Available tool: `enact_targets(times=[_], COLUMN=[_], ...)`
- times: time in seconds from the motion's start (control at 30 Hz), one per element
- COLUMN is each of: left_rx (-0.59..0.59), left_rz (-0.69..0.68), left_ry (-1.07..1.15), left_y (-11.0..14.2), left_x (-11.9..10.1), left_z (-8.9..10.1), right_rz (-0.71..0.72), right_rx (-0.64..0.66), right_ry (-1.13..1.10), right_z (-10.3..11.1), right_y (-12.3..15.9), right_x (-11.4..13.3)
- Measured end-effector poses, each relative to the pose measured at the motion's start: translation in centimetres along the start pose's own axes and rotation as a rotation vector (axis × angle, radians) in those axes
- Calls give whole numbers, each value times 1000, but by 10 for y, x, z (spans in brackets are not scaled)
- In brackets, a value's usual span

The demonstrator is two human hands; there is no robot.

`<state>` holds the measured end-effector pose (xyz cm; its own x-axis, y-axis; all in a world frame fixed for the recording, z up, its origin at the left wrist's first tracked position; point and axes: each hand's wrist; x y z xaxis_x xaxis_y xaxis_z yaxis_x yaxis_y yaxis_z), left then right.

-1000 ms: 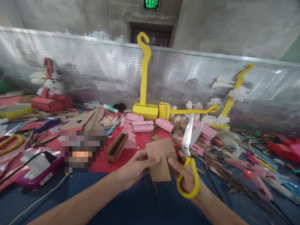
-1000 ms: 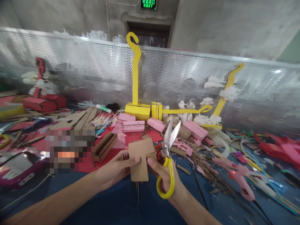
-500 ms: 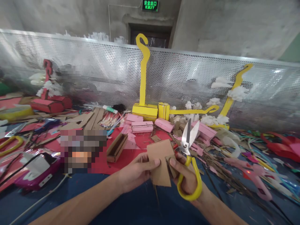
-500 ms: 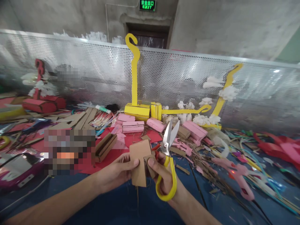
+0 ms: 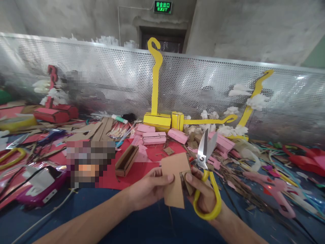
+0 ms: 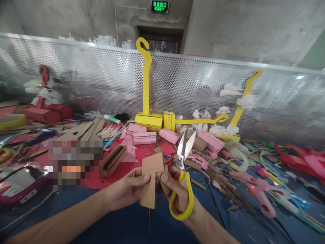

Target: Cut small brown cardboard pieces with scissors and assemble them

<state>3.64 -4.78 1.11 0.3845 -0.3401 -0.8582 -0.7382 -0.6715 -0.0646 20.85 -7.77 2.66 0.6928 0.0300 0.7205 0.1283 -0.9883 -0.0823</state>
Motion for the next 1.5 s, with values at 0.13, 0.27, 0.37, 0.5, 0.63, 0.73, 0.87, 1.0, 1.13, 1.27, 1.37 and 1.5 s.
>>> enact_targets(times=[0.13, 0.27, 0.37, 0.5, 0.63, 0.73, 0.87, 1.0, 1.13, 1.27, 1.37, 1.5], left_rx=[12, -20, -282, -572, -781, -632, -409, -382, -227, -157, -191, -211], left_rz=[-16, -86, -121, -250, -471, -555, -372, -331, -329, -404, -481, -480], left_ry=[7, 31, -60, -409, -948, -1220, -1078, -1004, -947, -934, -894, -803], left_y=[1, 1, -2, -9, -5, 4, 7, 6, 6, 5, 4, 3], left_x=[0, -10, -16, -13, -13, -18, -18, -12, -11, -13, -13, -12], left_z=[-1, 3, 12, 26, 22, 7, -8, -6, 0, 2, 1, -1], right_rz=[-27, -46, -24, 17, -2, 0, 21, 18, -72, -131, -146, -142], right_rx=[34, 52, 71, 82, 85, 100, 121, 115, 141, 130, 133, 120], right_ry=[36, -29, -66, -85, -38, 44, 129, 213, 121, 70, 74, 122], right_z=[6, 14, 17, 18, 23, 28, 34, 36, 31, 25, 23, 24], right_y=[1, -1, -3, -7, -9, -10, -9, -6, -4, -2, -1, -2], right_x=[0, 3, 6, 5, -2, -9, -18, -22, -21, -20, -21, -28])
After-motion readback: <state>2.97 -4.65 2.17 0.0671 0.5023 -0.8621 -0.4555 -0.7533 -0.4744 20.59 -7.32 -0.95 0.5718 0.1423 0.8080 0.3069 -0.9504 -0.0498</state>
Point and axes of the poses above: each hand's wrist, its own y-axis away from the middle knuckle, its own z-axis out of the back of the hand, x = y × z, and after that the axes turned 11 degrees about -y, right-handed
